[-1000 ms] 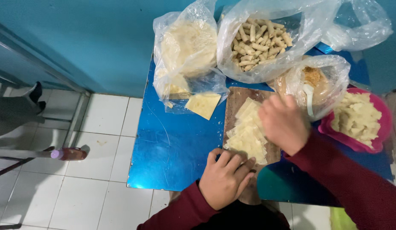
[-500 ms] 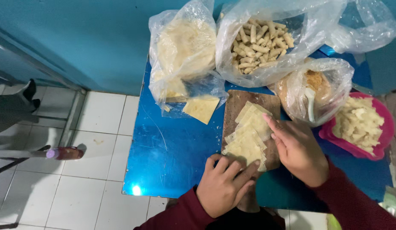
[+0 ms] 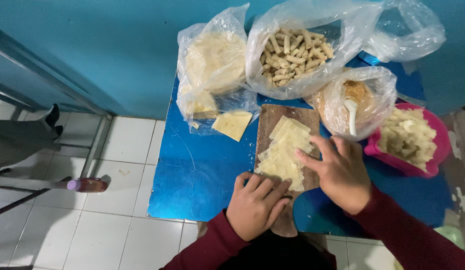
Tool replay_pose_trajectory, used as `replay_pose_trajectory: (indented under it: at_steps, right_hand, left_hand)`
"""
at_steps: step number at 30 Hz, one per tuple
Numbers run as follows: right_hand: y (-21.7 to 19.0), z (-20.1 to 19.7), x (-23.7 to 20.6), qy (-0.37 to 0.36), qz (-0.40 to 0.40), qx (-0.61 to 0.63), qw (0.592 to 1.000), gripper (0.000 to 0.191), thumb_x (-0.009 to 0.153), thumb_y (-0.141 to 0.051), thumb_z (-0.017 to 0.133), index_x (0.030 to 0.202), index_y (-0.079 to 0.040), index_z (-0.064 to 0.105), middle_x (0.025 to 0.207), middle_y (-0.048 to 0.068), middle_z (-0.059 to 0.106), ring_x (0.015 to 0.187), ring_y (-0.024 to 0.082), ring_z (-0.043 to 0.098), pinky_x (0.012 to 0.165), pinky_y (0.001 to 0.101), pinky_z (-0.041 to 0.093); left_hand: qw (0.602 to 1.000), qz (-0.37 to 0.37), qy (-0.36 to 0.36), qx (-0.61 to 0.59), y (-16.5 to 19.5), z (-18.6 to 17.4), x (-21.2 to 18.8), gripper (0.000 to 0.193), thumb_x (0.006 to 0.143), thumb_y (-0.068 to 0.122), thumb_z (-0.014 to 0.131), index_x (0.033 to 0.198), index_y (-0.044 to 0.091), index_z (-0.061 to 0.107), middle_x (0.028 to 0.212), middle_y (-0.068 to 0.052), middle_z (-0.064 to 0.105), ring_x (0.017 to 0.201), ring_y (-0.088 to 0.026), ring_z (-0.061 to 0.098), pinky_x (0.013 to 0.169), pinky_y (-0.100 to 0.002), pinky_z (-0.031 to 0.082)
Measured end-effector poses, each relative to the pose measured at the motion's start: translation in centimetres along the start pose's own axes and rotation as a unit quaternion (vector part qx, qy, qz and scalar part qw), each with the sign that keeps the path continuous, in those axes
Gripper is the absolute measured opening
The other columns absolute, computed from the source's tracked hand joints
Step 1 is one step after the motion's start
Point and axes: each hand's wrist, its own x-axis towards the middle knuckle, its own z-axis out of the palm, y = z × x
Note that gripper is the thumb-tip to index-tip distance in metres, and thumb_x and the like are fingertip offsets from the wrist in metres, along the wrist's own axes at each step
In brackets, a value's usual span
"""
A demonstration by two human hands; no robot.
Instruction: The person places a square dough wrapper on a wooden board, spoons brown filling from a plastic bag onto it, folds the wrapper over the filling, and sets the folded piece into a pink bowl. They repeat this cycle, occasionally stacking finished wrappers on the board and reaching into the bags for new wrappers and filling.
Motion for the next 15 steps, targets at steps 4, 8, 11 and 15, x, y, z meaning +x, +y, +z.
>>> replay_pose_trajectory:
  at_steps: [4,8,11,15]
  right_hand:
    - [2.8,-1.5,-1.2,0.017,0.064,0.016,0.998,0.03,0.091,-0.009,0.063,0.102,-0.033,0.077,0.125,0.001,0.069,0.106,0.025,0.054,0.094,0.0422,0.043]
    - [5.2,-3.2,-2.1,0.077,0.131,-0.047,0.987,0.034,0.092,-0.029,0.074,0.125,-0.025,0.077,0.113,0.001,0.069,0.109,0.029,0.055,0.092,0.0441,0.042]
    - [5.5,-3.2,-1.7,0.045,0.122,-0.071,0.989,0.043,0.082,-0.036,0.079,0.123,-0.023,0.078,0.104,0.0,0.068,0.103,0.027,0.056,0.085,0.0452,0.04]
    - [6.4,-3.1,-1.7,0.024,0.124,-0.044,0.991,0.028,0.083,-0.036,0.079,0.109,-0.026,0.081,0.094,-0.003,0.073,0.094,0.023,0.059,0.084,0.0471,0.041]
  left_hand:
    - [1.0,0.003,0.012,-0.013,0.6,-0.4,-0.6,0.035,0.1,0.026,0.068,0.132,0.012,0.069,0.113,-0.002,0.065,0.103,-0.022,0.061,0.097,-0.045,0.042]
    - [0.999,-0.011,0.012,-0.034,1.5,-0.9,-1.3,0.032,0.103,0.027,0.067,0.132,0.014,0.069,0.119,-0.001,0.067,0.108,-0.02,0.062,0.102,-0.045,0.043]
    - [0.999,-0.024,-0.031,0.004,3.3,-1.8,-2.7,0.047,0.096,0.04,0.067,0.135,0.013,0.066,0.125,-0.006,0.066,0.118,-0.026,0.059,0.107,-0.054,0.038]
    - [0.998,0.003,-0.06,-0.021,4.3,-2.6,-4.5,0.084,0.077,0.065,0.067,0.138,0.008,0.058,0.144,-0.023,0.05,0.135,-0.038,0.043,0.107,-0.068,0.025]
